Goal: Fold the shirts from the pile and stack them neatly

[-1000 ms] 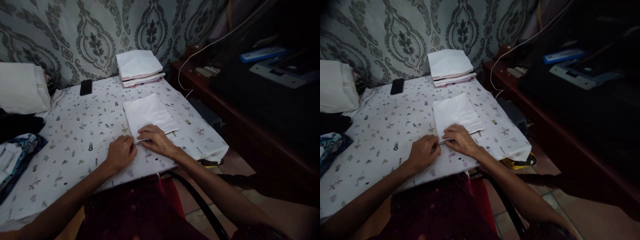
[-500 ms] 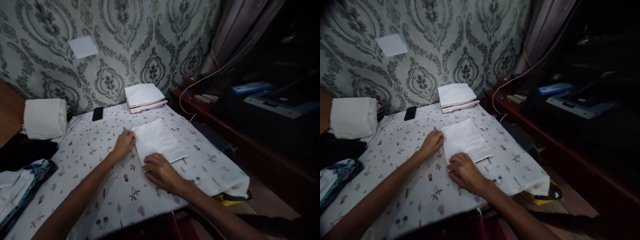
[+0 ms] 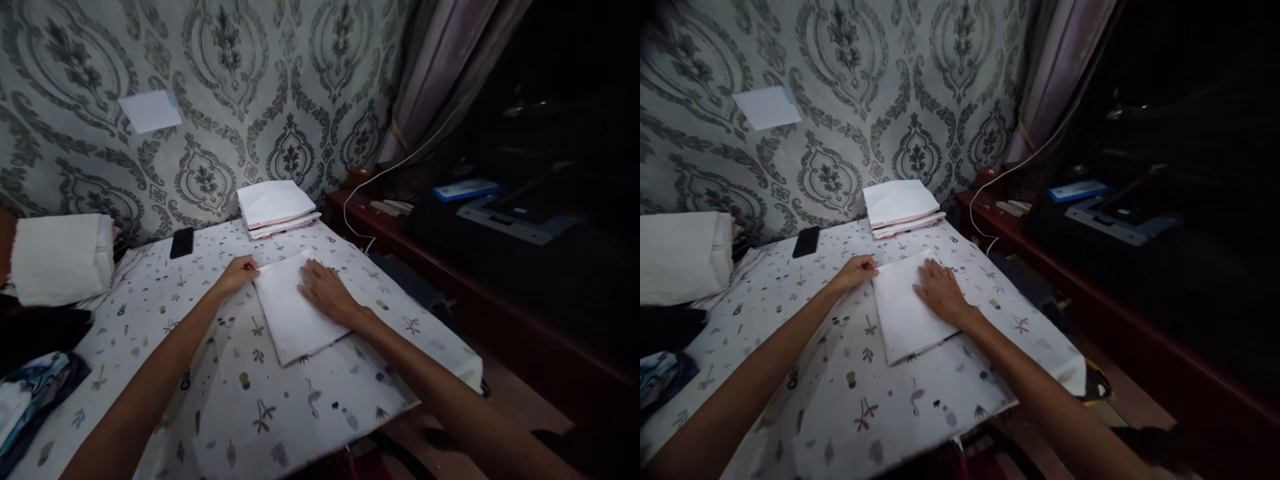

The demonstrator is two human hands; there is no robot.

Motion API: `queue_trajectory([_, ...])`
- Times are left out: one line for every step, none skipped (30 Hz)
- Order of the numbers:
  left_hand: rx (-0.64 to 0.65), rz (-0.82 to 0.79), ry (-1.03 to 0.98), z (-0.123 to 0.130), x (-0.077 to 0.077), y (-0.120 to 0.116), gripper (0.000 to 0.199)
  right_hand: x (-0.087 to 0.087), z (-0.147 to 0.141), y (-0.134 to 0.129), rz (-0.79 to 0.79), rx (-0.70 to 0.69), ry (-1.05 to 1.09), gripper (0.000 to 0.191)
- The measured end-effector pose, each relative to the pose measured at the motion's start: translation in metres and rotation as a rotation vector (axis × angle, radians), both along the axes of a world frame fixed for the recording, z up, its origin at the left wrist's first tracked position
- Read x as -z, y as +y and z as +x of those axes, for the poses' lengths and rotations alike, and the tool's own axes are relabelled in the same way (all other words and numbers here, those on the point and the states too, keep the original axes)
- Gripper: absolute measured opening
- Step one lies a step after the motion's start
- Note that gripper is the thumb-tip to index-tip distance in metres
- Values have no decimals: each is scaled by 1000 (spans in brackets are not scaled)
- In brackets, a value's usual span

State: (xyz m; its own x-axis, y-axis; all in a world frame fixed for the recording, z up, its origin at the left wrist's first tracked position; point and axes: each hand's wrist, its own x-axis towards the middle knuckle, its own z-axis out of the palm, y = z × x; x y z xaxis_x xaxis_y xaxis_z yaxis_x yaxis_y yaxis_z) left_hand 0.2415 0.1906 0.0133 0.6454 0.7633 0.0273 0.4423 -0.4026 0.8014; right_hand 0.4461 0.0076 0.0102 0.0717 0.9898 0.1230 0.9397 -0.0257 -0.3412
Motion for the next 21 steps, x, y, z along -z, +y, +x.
queue_trajectory([9,-6,-12,-1,-1,1,10,3,1,4,-33,27,-10,52])
queue_trajectory([19,-10,-20,-1,-1,2,11,7,2,7,-50,45,-16,52])
queue_trajectory([29,-11,-24,-2,-2,3,11,10,2,8,-52,52,-21,52])
queue_trajectory([34,-9,-22,-2,-3,4,11,13,2,8,-42,52,-23,52])
queue_trajectory([35,0,-18,-3,-3,5,11,15,2,7,-27,45,-24,52])
queue_trajectory([28,16,-13,-3,-4,4,10,17,2,6,-14,35,-22,51])
queue_trajectory([15,37,-10,-3,-4,2,9,17,3,5,-3,32,-18,50])
queue_trajectory([-2,64,-10,-4,-4,-1,7,17,4,4,5,41,-9,49])
queue_trajectory([-27,98,-13,-6,-4,-6,5,17,6,4,12,62,4,47])
queue_trajectory([-61,130,-19,-8,-4,-13,6,15,9,5,21,101,20,47])
queue_trajectory([-103,147,-29,-11,-5,-22,11,14,12,7,31,152,38,46])
queue_trajectory([-152,136,-46,-15,-6,-31,18,11,16,10,40,208,59,46])
queue_trajectory([-207,91,-72,-19,-8,-42,24,8,21,14,40,260,80,46])
queue_trajectory([-258,-4,-110,-24,-10,-54,29,4,26,18,18,306,106,47])
queue_trajectory([-298,-142,-156,-28,-12,-66,35,0,31,23,-22,342,136,47])
queue_trajectory([-321,-310,-205,-32,-15,-78,40,-5,36,29,-75,369,167,47])
queue_trajectory([-337,-484,-252,-35,-17,-90,44,-10,39,34,-130,385,194,45])
queue_trajectory([-349,-645,-290,-37,-20,-101,48,-14,42,39,-176,394,215,43])
queue_trajectory([-354,-781,-317,-38,-23,-112,50,-19,44,43,-210,395,232,40])
queue_trajectory([-352,-890,-331,-38,-25,-121,50,-22,46,47,-230,394,247,37])
queue_trajectory([-345,-970,-339,-37,-26,-130,49,-25,47,50,-242,390,263,33])
